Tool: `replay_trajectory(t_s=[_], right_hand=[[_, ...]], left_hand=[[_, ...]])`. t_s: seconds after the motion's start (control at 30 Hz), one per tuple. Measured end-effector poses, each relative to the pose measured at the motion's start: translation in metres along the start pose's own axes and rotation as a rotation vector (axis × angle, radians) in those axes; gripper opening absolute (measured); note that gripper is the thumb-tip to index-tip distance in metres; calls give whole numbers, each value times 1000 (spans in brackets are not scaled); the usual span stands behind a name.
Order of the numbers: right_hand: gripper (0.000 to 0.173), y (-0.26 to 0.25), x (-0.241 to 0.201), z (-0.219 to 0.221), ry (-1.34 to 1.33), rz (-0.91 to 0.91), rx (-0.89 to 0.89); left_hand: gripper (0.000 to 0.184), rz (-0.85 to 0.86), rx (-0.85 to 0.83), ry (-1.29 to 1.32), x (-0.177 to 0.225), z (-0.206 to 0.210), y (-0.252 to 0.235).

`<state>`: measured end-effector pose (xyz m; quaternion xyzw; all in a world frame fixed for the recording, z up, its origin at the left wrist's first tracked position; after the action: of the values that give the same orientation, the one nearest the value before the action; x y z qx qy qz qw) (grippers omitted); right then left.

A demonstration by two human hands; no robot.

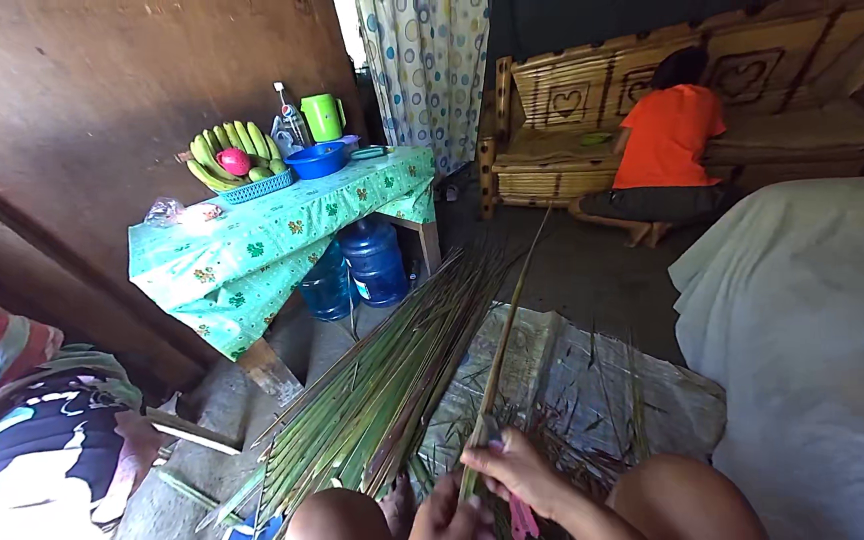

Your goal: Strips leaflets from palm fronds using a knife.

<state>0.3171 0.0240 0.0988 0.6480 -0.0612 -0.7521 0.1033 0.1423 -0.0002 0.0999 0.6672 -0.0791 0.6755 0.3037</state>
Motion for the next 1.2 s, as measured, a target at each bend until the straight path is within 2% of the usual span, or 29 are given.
replay_trajectory(t_s=[0.1,0.2,0.3,0.47,0.57,0.7,0.83,1.0,1.2], right_hand=[[9,-3,4,-5,23,-45,58],[10,-9,1,-22,-96,-35,204],[14,-11,-2,-32,-145,-17,264],[17,-6,7,-26,-14,60,156],[19,-6,11,-27,13,68,161],[35,-9,17,-40,-75,162,112],[28,-3,18,-34,-108,117,90],[25,-5,25,-25,-109,13,178],[27,-7,28,-20,-57,-37,202]], left_hand=[[14,-15,81,-28,12,10,-32],[17,0,44,-62,14,16,-38],[17,-34,-2,-38,3,19,-36],[14,-32,70,0,8,19,-56],[15,-61,109,-31,12,20,-69],[15,7,140,-41,1,18,-74],[16,20,173,-23,-9,16,-76],[18,33,187,18,-14,16,-75],[21,3,188,125,-13,13,-72]])
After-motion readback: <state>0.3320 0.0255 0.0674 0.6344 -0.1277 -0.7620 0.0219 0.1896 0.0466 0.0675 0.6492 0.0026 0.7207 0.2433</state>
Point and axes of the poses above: each hand's wrist, its own y-axis away from the middle knuckle, its own z-axis out of the palm, x = y × z, the point moved 2 cm from there along -y, towards the middle knuckle, and after that the axes turned 2 degrees about x, right-handed, at the moved point
